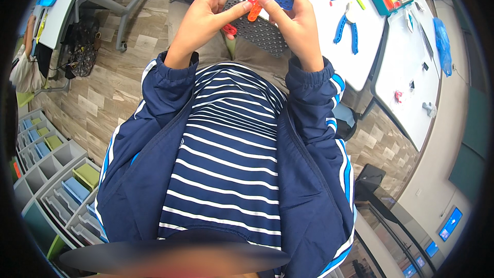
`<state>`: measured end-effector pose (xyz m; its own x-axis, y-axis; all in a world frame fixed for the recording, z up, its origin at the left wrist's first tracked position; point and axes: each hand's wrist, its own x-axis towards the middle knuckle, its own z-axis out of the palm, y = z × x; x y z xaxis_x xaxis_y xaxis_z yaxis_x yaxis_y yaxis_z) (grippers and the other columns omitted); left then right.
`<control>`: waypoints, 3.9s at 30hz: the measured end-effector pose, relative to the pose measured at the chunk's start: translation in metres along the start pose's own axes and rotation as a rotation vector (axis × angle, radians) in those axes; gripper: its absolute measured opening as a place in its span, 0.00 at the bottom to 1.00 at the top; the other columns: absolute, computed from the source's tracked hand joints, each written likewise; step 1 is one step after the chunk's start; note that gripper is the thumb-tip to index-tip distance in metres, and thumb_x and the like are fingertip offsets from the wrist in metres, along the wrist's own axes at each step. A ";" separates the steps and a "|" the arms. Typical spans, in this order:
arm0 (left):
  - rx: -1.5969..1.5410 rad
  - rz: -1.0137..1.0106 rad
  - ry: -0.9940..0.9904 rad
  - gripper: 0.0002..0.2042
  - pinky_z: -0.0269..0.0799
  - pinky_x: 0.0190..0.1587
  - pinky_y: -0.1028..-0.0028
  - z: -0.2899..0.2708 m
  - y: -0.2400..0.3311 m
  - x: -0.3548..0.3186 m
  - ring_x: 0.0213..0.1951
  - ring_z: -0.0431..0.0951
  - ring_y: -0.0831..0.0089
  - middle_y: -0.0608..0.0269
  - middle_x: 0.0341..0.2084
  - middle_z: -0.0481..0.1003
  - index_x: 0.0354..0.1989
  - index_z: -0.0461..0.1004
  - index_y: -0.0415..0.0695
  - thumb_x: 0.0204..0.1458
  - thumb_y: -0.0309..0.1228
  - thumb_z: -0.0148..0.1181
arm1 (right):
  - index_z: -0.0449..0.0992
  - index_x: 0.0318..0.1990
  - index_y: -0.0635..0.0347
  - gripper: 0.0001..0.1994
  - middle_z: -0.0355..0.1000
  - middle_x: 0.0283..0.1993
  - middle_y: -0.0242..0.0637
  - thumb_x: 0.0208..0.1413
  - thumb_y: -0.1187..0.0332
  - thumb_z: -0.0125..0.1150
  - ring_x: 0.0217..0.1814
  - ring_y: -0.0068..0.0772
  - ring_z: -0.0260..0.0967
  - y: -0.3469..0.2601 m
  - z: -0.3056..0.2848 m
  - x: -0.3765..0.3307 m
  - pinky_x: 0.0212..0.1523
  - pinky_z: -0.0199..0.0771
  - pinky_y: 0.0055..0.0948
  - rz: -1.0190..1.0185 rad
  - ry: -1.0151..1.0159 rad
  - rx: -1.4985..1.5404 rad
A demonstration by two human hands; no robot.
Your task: The person assembles colorful plastic strips onto a gray pegboard base, using pliers to press and secure the pieces. They repeatedly pick up strips, align them on the board, and use the pliers to fasten them in place.
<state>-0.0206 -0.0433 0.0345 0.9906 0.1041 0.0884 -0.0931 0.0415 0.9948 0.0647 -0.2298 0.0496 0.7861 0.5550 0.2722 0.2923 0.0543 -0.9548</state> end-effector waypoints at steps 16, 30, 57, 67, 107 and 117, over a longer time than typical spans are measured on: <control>-0.031 0.027 -0.043 0.23 0.77 0.45 0.78 -0.003 -0.005 0.004 0.41 0.81 0.80 0.61 0.43 0.82 0.62 0.70 0.35 0.61 0.29 0.66 | 0.76 0.53 0.68 0.17 0.72 0.29 0.26 0.64 0.64 0.67 0.27 0.14 0.65 -0.003 0.003 0.001 0.28 0.63 0.18 0.051 0.014 0.064; -0.036 -0.091 -0.013 0.30 0.73 0.21 0.79 0.001 0.009 -0.004 0.23 0.76 0.82 0.57 0.37 0.79 0.67 0.67 0.36 0.60 0.35 0.68 | 0.77 0.47 0.61 0.08 0.70 0.32 0.23 0.67 0.66 0.62 0.26 0.10 0.61 0.003 0.006 -0.006 0.25 0.58 0.15 0.061 0.099 0.039; 0.174 0.269 0.098 0.23 0.78 0.43 0.76 0.005 0.009 0.007 0.41 0.80 0.79 0.62 0.45 0.79 0.67 0.65 0.36 0.70 0.36 0.54 | 0.65 0.68 0.64 0.22 0.74 0.50 0.38 0.74 0.62 0.52 0.41 0.23 0.73 0.011 0.007 -0.023 0.39 0.74 0.22 0.039 0.291 0.302; -0.139 0.012 -0.008 0.16 0.83 0.39 0.72 0.004 0.017 0.002 0.35 0.84 0.73 0.59 0.38 0.81 0.56 0.70 0.35 0.70 0.36 0.54 | 0.73 0.58 0.69 0.15 0.77 0.45 0.41 0.67 0.72 0.59 0.43 0.28 0.78 0.006 -0.007 -0.015 0.41 0.75 0.24 -0.099 0.223 0.182; -0.011 0.071 -0.031 0.25 0.76 0.51 0.76 0.009 0.023 -0.004 0.46 0.79 0.79 0.60 0.46 0.80 0.60 0.69 0.34 0.57 0.30 0.70 | 0.81 0.56 0.63 0.15 0.77 0.41 0.30 0.62 0.77 0.61 0.33 0.13 0.64 -0.007 -0.023 -0.032 0.34 0.64 0.17 -0.034 0.138 0.096; 0.017 0.098 -0.020 0.22 0.77 0.47 0.77 0.016 0.027 -0.004 0.41 0.80 0.80 0.62 0.42 0.81 0.56 0.72 0.35 0.57 0.31 0.71 | 0.81 0.56 0.63 0.15 0.77 0.44 0.29 0.62 0.76 0.61 0.32 0.13 0.62 -0.013 -0.033 -0.034 0.33 0.61 0.17 -0.014 0.107 0.056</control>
<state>-0.0252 -0.0586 0.0622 0.9787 0.0874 0.1859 -0.1880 0.0157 0.9821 0.0521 -0.2771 0.0567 0.8368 0.4622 0.2936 0.2751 0.1088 -0.9552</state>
